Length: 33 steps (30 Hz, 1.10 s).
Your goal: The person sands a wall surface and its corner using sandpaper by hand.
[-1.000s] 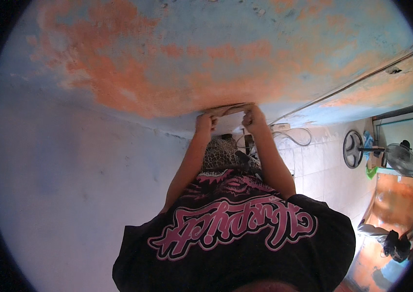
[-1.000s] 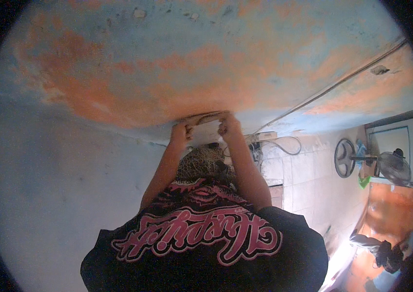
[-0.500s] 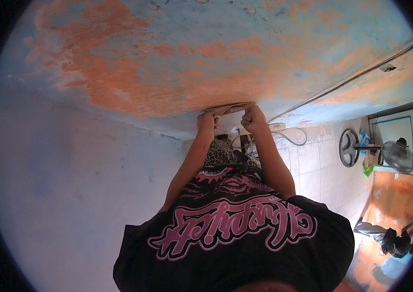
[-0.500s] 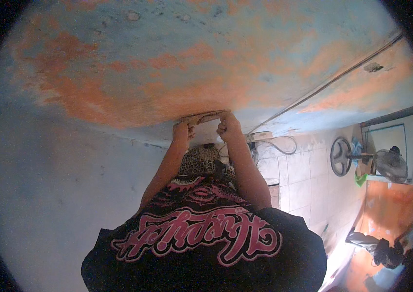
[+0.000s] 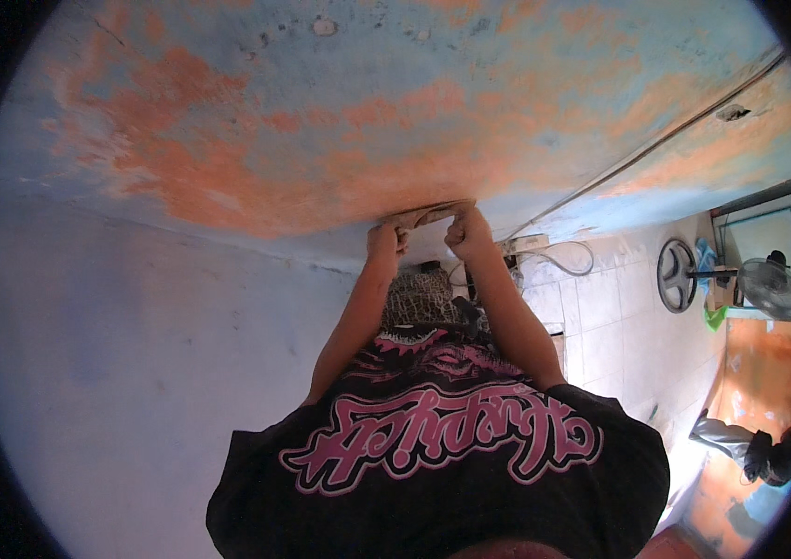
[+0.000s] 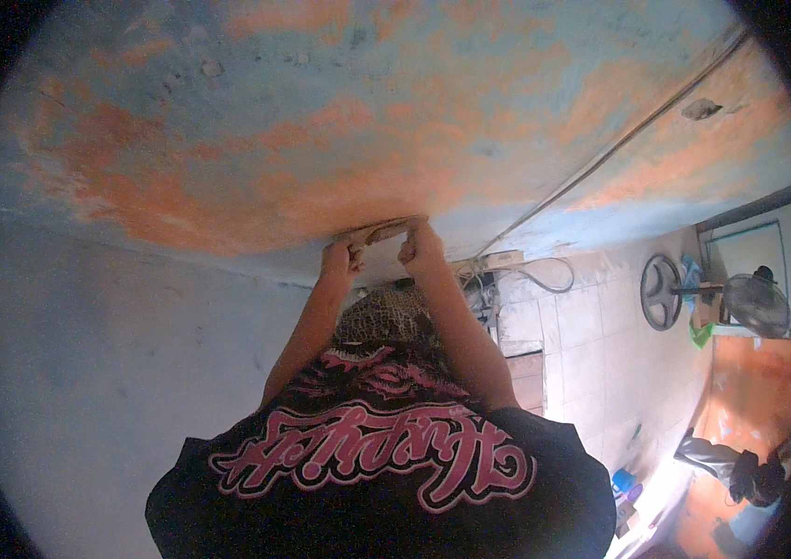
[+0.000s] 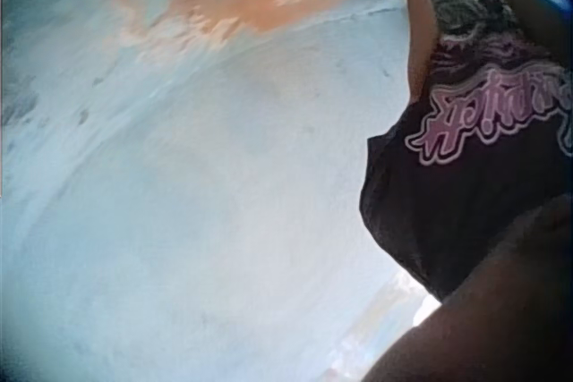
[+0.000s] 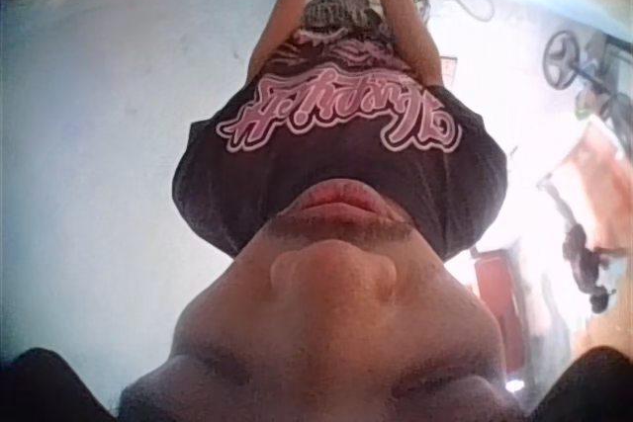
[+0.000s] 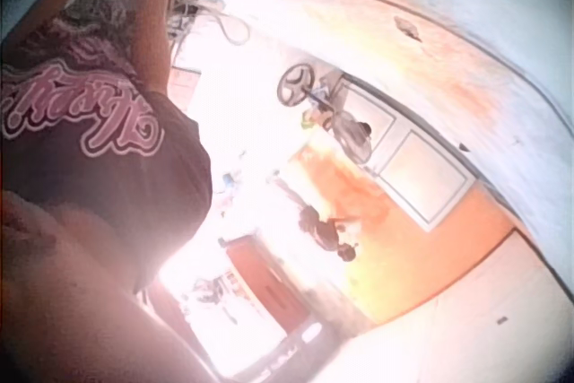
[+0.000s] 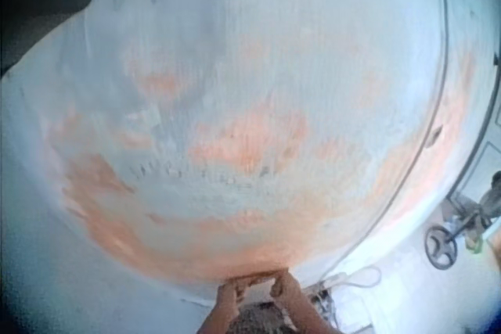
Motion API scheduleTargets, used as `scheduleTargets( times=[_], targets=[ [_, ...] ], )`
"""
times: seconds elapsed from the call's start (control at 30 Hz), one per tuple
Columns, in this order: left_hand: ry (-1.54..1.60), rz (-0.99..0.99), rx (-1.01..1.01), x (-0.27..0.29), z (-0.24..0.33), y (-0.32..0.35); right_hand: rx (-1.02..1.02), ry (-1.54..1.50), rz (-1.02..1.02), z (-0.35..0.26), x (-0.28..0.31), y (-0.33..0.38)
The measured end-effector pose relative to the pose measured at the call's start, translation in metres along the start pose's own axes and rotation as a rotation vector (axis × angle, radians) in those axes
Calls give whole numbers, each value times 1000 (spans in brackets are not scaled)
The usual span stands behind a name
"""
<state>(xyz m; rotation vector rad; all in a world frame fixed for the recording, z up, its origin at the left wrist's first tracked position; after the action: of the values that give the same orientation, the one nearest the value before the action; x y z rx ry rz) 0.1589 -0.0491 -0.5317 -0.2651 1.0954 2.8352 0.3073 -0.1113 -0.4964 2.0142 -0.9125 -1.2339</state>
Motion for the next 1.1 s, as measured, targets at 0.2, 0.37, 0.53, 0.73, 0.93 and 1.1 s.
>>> scheduleTargets(
  times=[0.2,0.37,0.53,0.73,0.93,1.1],
  targets=[
    [177,46,-39,41,9,-9,-113,97,-96,27,-11,-16],
    [7,-122,-70,13,1,-6,-6,2,-136,-2,14,-21],
    [106,-6,-36,56,8,-4,-50,253,-203,46,-16,-11],
    [177,175,-110,116,11,-23,-79,382,-277,67,-44,-2],
    [-197,-5,-168,48,19,8,6,120,-140,28,-5,-9],
    [225,223,-60,95,23,-8,-138,248,-169,67,-45,3]
  ],
)
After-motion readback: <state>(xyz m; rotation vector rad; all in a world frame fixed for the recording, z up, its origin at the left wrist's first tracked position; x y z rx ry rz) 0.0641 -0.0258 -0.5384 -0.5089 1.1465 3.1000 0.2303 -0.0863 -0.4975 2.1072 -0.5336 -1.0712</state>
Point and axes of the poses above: each hand's wrist, its own y-axis away from the middle knuckle, its own x-axis out of the back of the hand, z = x × y, the point moved 1 cm from there along -y, towards the middle knuckle, and after that the axes turned 6 degrees about z, right-handed, at the moved point
